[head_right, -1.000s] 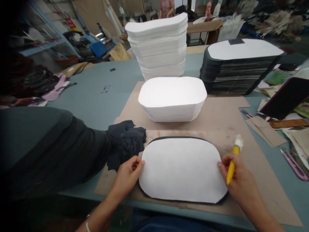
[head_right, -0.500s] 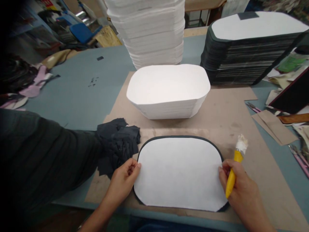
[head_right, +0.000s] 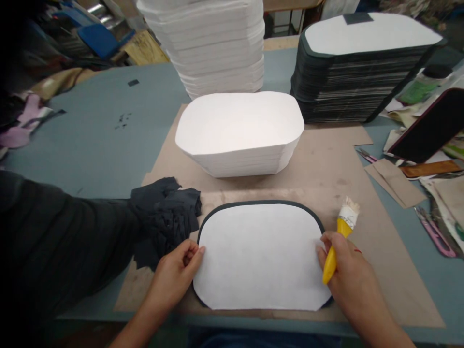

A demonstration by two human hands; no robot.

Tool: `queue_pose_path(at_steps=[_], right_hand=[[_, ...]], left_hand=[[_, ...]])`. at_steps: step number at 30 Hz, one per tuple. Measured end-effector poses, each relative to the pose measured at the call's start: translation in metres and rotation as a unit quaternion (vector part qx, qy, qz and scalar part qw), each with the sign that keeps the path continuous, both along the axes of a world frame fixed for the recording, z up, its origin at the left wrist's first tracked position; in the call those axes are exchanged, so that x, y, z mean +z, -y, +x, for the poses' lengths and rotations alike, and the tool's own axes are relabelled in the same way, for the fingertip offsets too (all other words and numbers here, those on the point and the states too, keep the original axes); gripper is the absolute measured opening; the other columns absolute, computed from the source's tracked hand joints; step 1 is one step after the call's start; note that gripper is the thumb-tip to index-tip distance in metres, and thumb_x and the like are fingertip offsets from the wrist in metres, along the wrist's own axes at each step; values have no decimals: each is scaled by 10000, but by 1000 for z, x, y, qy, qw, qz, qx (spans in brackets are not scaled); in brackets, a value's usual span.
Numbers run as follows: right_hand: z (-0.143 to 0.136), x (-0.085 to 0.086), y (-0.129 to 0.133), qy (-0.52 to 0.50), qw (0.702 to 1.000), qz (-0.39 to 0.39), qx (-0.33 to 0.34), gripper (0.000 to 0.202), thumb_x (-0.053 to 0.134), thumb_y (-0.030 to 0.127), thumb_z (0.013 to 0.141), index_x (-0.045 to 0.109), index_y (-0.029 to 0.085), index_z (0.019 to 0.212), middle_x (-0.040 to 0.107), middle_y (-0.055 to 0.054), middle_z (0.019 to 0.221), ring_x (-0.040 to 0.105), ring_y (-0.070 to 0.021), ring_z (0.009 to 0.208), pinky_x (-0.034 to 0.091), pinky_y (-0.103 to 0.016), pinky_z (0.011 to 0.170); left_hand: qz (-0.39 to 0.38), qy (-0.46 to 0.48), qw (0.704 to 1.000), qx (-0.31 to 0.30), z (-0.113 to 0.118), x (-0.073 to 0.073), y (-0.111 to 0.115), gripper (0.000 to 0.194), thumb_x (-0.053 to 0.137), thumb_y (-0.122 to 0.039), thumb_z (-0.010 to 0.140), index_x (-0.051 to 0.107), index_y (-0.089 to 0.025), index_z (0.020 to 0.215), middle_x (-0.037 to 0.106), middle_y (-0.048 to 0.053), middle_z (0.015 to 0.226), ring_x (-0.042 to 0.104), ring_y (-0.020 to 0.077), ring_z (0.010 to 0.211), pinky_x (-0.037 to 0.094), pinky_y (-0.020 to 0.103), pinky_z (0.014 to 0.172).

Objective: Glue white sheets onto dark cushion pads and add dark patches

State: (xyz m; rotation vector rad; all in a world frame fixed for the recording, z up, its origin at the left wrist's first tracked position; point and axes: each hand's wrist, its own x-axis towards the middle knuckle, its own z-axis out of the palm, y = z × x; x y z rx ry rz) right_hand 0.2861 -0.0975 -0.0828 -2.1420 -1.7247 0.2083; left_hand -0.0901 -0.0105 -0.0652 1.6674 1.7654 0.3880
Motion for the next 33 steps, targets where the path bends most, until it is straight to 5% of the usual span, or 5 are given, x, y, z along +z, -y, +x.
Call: queue_pose_path(at_steps=[6, 12, 24, 33], right_hand=[[1, 14, -2, -78, 996, -28, -37, 263, 545, 501, 920, 533, 257, 1016, 703, -22, 815, 719, -216, 666, 529, -310, 564], [1, 11, -2, -113, 991, -38, -52, 286, 554, 523, 899, 524, 261, 1010, 703, -28, 865, 733, -219, 741, 548, -313, 620], [20, -8, 3, -40, 996, -51, -53, 457, 525, 703, 836, 533, 289, 1032, 697, -53, 901, 703, -293, 721, 510, -382, 585], [10, 13, -2, 33, 997, -68, -35, 375, 482, 598, 854, 498, 269, 1034, 698, -92, 899, 679, -288, 722, 471, -379, 613]], left_hand=[[-18, 23, 1000, -3, -3, 0, -5, 342, 543, -527, 874, 569, -222, 721, 586, -12, 639, 584, 181, 607, 402, 275, 608], [-12, 33, 999, -2, -3, -4, -5, 329, 551, -511, 880, 584, -217, 736, 570, -18, 627, 558, 176, 595, 380, 276, 597], [24, 1, 1000, -13, 3, -4, -2, 206, 579, -300, 928, 588, -205, 746, 630, -11, 673, 601, 161, 649, 384, 248, 619], [-3, -110, 993, -32, 8, 19, -3, 162, 640, -325, 954, 612, -205, 848, 673, 27, 755, 660, 221, 740, 443, 298, 705]])
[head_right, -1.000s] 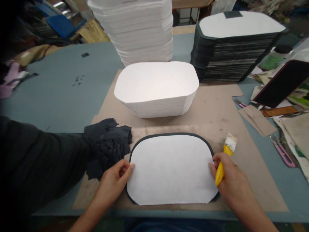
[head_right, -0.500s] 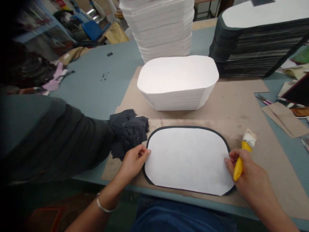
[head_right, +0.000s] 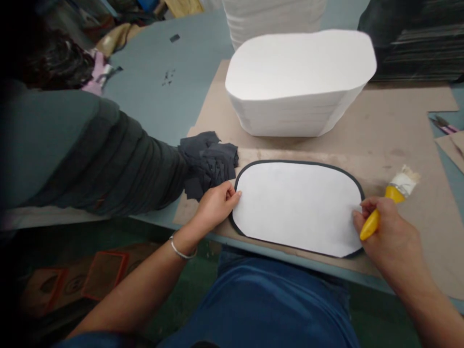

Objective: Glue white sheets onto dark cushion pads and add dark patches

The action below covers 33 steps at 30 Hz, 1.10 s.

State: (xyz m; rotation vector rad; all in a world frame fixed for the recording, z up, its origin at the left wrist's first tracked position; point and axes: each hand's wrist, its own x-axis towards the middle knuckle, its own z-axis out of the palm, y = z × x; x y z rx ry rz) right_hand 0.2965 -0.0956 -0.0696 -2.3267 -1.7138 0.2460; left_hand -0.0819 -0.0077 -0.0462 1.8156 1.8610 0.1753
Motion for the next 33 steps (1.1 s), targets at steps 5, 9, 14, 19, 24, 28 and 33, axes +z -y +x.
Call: queue_pose_path(at_steps=[5, 9, 14, 19, 24, 28, 33], right_hand=[[-5, 8, -1, -10, 999, -23, 29, 302, 457, 519, 923, 466, 281, 1108, 698, -134, 987, 701, -347, 837, 472, -429, 673], [-8, 11, -1, -9, 999, -17, 42, 249, 496, 448, 959, 492, 275, 1139, 699, -137, 1008, 694, -334, 867, 487, -426, 715], [-13, 16, 0, 79, 995, -29, 44, 348, 510, 417, 964, 567, 179, 1212, 687, -180, 1024, 661, -362, 902, 512, -470, 772], [-45, 15, -16, 35, 983, 68, 168, 276, 528, 337, 995, 559, 185, 1223, 583, -206, 1443, 549, -396, 1324, 486, -562, 1049], [-77, -12, -38, -50, 964, 85, 248, 209, 546, 355, 1006, 568, 180, 1119, 445, -201, 1606, 428, -391, 1473, 428, -574, 1162], [-81, -28, -38, -53, 961, 110, 248, 235, 563, 392, 1004, 581, 189, 1120, 462, -192, 1595, 382, -402, 1506, 406, -631, 1169], [-69, 4, -30, -124, 958, 114, 231, 367, 474, 391, 1054, 553, 219, 1369, 640, -159, 1402, 604, -323, 1324, 528, -515, 1061]], left_hand=[[177, -104, 974, -100, 33, 11, 5, 405, 597, -457, 1004, 617, -110, 1212, 686, 180, 1223, 636, 321, 1194, 512, 390, 974], [269, -30, 916, -297, 77, -7, 12, 648, 568, -504, 1019, 441, -153, 1549, 364, 178, 1668, 258, 357, 1576, 226, 582, 1268], [233, -32, 911, -340, 95, -35, 16, 686, 504, -598, 1016, 389, -272, 1608, 260, 77, 1733, 105, 386, 1615, 36, 755, 1237], [234, -38, 911, -336, 91, -34, 17, 703, 489, -616, 1012, 376, -274, 1616, 229, 68, 1742, 84, 379, 1620, 51, 748, 1243], [228, -57, 913, -333, 93, -29, 19, 735, 437, -633, 1020, 346, -233, 1630, 203, 60, 1748, 77, 369, 1622, 117, 740, 1248], [238, -67, 913, -325, 93, -28, 20, 761, 397, -643, 1026, 347, -178, 1627, 189, 82, 1748, 77, 357, 1624, 163, 719, 1258], [236, -58, 920, -307, 87, -22, 20, 626, 390, -516, 1074, 411, -151, 1583, 266, 121, 1725, 176, 315, 1613, 237, 644, 1273]])
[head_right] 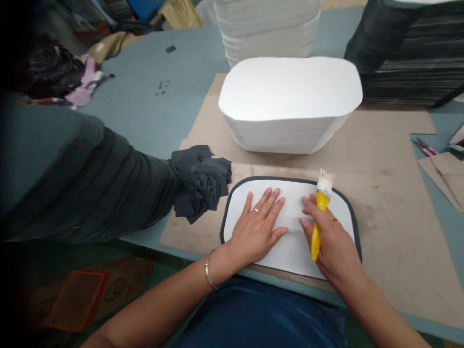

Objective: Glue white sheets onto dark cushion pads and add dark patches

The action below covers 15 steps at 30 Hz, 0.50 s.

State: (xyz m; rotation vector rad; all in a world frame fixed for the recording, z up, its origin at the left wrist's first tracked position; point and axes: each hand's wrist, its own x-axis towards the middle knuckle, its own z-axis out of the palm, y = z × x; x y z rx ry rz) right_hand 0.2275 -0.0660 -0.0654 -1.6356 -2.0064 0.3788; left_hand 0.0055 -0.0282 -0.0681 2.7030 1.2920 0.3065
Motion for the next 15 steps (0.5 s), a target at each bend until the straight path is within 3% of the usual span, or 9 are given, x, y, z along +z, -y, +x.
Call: queue_pose_path(at_steps=[3, 5, 7, 11, 15], right_hand=[[12, 38, -9, -8, 999, 31, -32, 408, 502, 444, 1037, 589, 269, 1395, 704, -118, 1232, 700, -285, 1088, 552, -460, 970], [14, 59, -26, -43, 996, 42, -69, 348, 497, 481, 1035, 681, 265, 1237, 721, -104, 1108, 703, -274, 998, 548, -448, 925], [8, 70, -46, -117, 988, 5, -97, 356, 503, 534, 1031, 716, 249, 1026, 736, -78, 964, 710, -249, 905, 559, -407, 852], [-20, 65, -78, -186, 976, -85, -70, 430, 595, 612, 965, 695, 217, 829, 715, -34, 760, 687, -194, 718, 540, -311, 683], [-23, 51, -84, -125, 987, -70, -78, 430, 571, 573, 976, 679, 212, 769, 688, -20, 696, 661, -173, 648, 494, -290, 608]], left_hand=[[-7, 25, 999, 33, -7, 3, 2, 503, 489, -396, 1062, 499, -184, 1518, 402, 132, 1662, 318, 296, 1565, 279, 582, 1279], [-12, 43, 998, 50, -10, 2, 3, 459, 557, -374, 1036, 552, -215, 1466, 493, 128, 1597, 417, 307, 1505, 294, 601, 1269], [-16, 56, 997, 53, -12, -1, 3, 450, 586, -380, 1023, 567, -227, 1445, 531, 124, 1564, 464, 313, 1467, 299, 629, 1259], [-15, 67, 996, 54, -14, -5, 3, 447, 561, -393, 1034, 562, -231, 1450, 522, 115, 1572, 453, 307, 1473, 288, 639, 1262], [-7, 71, 996, 55, -14, -6, 4, 455, 573, -396, 1025, 564, -238, 1452, 530, 113, 1565, 462, 303, 1464, 284, 631, 1268]])
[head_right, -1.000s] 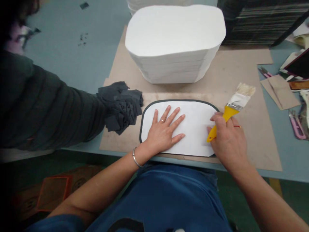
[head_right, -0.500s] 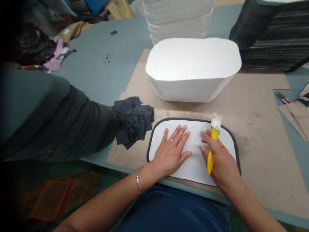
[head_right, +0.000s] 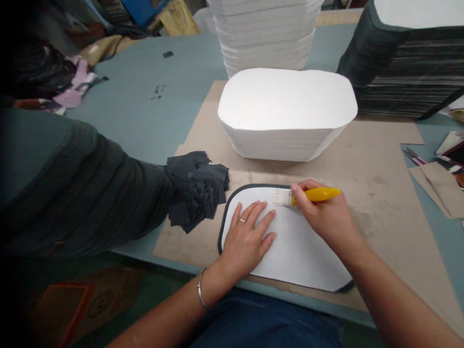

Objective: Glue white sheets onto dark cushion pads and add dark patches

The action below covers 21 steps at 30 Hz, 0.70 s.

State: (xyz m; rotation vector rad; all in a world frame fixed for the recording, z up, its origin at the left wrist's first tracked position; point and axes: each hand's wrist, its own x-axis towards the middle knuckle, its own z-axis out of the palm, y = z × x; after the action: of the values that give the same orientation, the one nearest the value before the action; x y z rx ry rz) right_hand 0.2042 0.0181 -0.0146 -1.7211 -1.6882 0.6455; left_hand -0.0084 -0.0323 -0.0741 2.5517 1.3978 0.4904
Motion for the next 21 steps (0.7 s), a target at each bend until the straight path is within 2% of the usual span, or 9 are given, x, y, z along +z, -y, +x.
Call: queue_pose_path(at_steps=[4, 7, 9, 11, 14, 15, 17, 19, 21], right_hand=[[25, 0, 7, 36, 999, -3, -33, 426, 567, 572, 976, 704, 213, 792, 710, -28, 704, 685, -189, 665, 499, -291, 579], [42, 14, 23, -7, 997, -9, -74, 412, 642, 589, 938, 717, 206, 807, 732, -38, 729, 704, -192, 669, 538, -295, 596], [51, 26, 38, -68, 991, 22, -115, 378, 708, 578, 906, 738, 202, 879, 736, -40, 739, 713, -190, 674, 577, -309, 632], [59, 38, 56, -119, 979, 67, -153, 358, 716, 556, 917, 751, 216, 1024, 744, -41, 783, 729, -201, 707, 611, -350, 679], [70, 48, 82, -142, 965, 91, -201, 391, 630, 538, 988, 686, 276, 1274, 771, -54, 916, 760, -238, 791, 628, -409, 687], [74, 49, 89, -143, 962, 86, -215, 402, 600, 537, 1007, 654, 294, 1322, 776, -56, 942, 766, -248, 805, 627, -415, 675], [79, 47, 100, -151, 958, 76, -233, 400, 570, 537, 1024, 623, 306, 1346, 782, -54, 943, 771, -257, 801, 625, -423, 656], [81, 42, 106, -164, 953, 76, -244, 377, 560, 545, 1026, 631, 300, 1303, 783, -48, 906, 771, -261, 767, 623, -425, 630], [81, 36, 108, -174, 950, 82, -247, 351, 563, 552, 1022, 647, 289, 1239, 781, -43, 876, 767, -257, 734, 620, -417, 605]], left_hand=[[-6, 9, 1000, -2, 2, -2, -3, 445, 584, -377, 1020, 570, -234, 1441, 530, 120, 1564, 467, 309, 1463, 280, 627, 1271], [-16, 44, 999, -18, -5, 3, -6, 407, 550, -336, 1038, 566, -205, 1423, 562, 139, 1525, 498, 303, 1437, 320, 608, 1257], [0, 89, 996, -9, -23, 11, -9, 371, 500, -288, 1053, 565, -176, 1401, 600, 152, 1462, 539, 285, 1389, 401, 549, 1219], [41, 109, 990, 75, -52, 20, -15, 333, 520, -269, 1039, 598, -185, 1351, 614, 140, 1414, 550, 302, 1352, 449, 522, 1173], [111, 75, 966, 221, -104, 27, -27, 296, 572, -307, 1001, 640, -244, 1281, 621, 86, 1370, 544, 383, 1333, 374, 610, 1196], [94, 53, 963, 247, -119, 28, -30, 325, 566, -314, 995, 622, -257, 1310, 588, 84, 1414, 500, 419, 1374, 346, 639, 1203], [84, 32, 956, 281, -141, 26, -33, 318, 609, -326, 940, 630, -269, 1252, 624, 78, 1313, 494, 443, 1353, 367, 662, 1175], [65, 17, 953, 296, -151, 22, -34, 220, 628, -329, 900, 645, -271, 1112, 658, 58, 1096, 547, 408, 1256, 449, 620, 1095], [48, 7, 951, 305, -155, 20, -34, 85, 609, -334, 898, 629, -267, 947, 616, 33, 904, 588, 360, 1113, 505, 537, 974]])
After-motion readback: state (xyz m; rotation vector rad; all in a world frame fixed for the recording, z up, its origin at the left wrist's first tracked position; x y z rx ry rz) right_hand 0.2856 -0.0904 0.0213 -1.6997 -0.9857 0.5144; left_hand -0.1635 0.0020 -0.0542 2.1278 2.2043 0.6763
